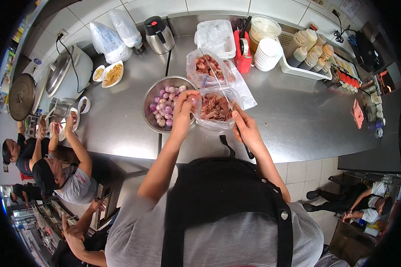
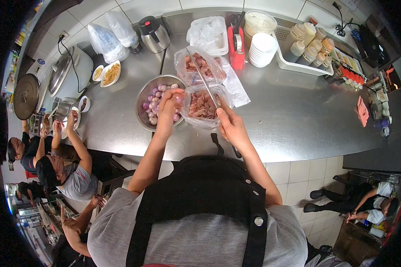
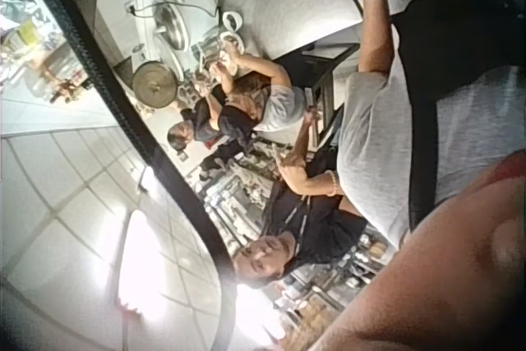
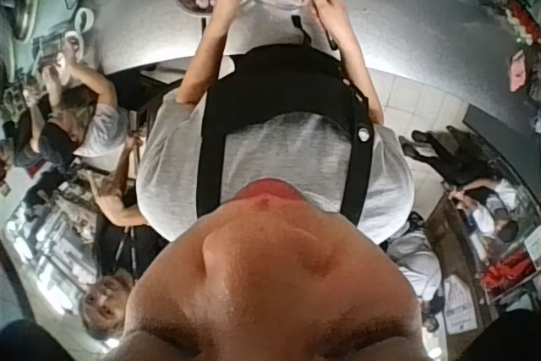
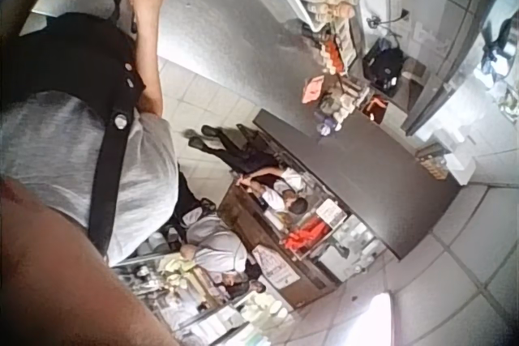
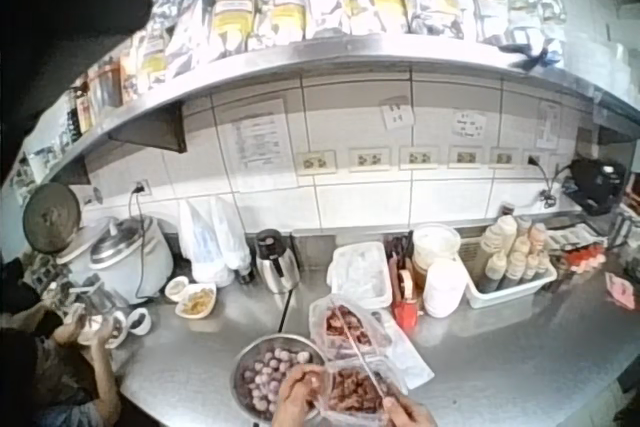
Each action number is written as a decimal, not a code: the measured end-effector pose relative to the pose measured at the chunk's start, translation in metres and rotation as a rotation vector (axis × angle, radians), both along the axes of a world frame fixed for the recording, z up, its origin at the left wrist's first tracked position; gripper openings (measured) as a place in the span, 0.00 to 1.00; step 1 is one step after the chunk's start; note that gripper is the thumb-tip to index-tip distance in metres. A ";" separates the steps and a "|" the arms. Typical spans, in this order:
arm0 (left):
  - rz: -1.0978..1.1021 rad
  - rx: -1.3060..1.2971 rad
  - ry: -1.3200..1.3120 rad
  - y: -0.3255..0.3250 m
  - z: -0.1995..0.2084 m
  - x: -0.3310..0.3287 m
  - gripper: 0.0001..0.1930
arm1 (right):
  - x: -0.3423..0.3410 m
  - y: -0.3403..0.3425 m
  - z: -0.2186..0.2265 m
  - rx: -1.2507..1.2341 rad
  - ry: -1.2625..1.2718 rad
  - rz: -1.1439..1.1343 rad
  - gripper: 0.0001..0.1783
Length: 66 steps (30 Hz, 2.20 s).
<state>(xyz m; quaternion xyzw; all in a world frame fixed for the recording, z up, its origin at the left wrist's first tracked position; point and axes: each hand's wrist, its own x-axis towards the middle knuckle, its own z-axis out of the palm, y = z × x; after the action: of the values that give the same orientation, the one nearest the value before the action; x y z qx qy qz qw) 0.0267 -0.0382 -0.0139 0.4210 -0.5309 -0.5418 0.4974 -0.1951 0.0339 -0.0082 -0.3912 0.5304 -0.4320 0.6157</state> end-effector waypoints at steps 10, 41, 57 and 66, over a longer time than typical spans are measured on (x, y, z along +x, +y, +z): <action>0.159 -0.228 -0.640 -0.013 -0.023 0.003 0.16 | -0.011 -0.007 -0.028 -0.256 0.532 -0.238 0.56; -0.425 -0.534 -1.023 -0.052 -0.085 -0.052 0.25 | -0.065 0.062 -0.004 -0.063 0.418 -0.175 0.47; -0.250 -0.482 -1.080 -0.013 -0.064 -0.051 0.11 | -0.069 0.051 -0.016 -0.002 0.235 -0.248 0.45; -0.108 -0.367 -0.631 0.025 0.057 -0.061 0.18 | -0.055 0.052 -0.033 0.002 0.198 -0.218 0.45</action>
<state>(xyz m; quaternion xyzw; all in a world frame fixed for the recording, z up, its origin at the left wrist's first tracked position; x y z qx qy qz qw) -0.0343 -0.0132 0.0433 0.4425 -0.7680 -0.3064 0.3471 -0.2497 0.0854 -0.0409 -0.3712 0.6283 -0.4551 0.5102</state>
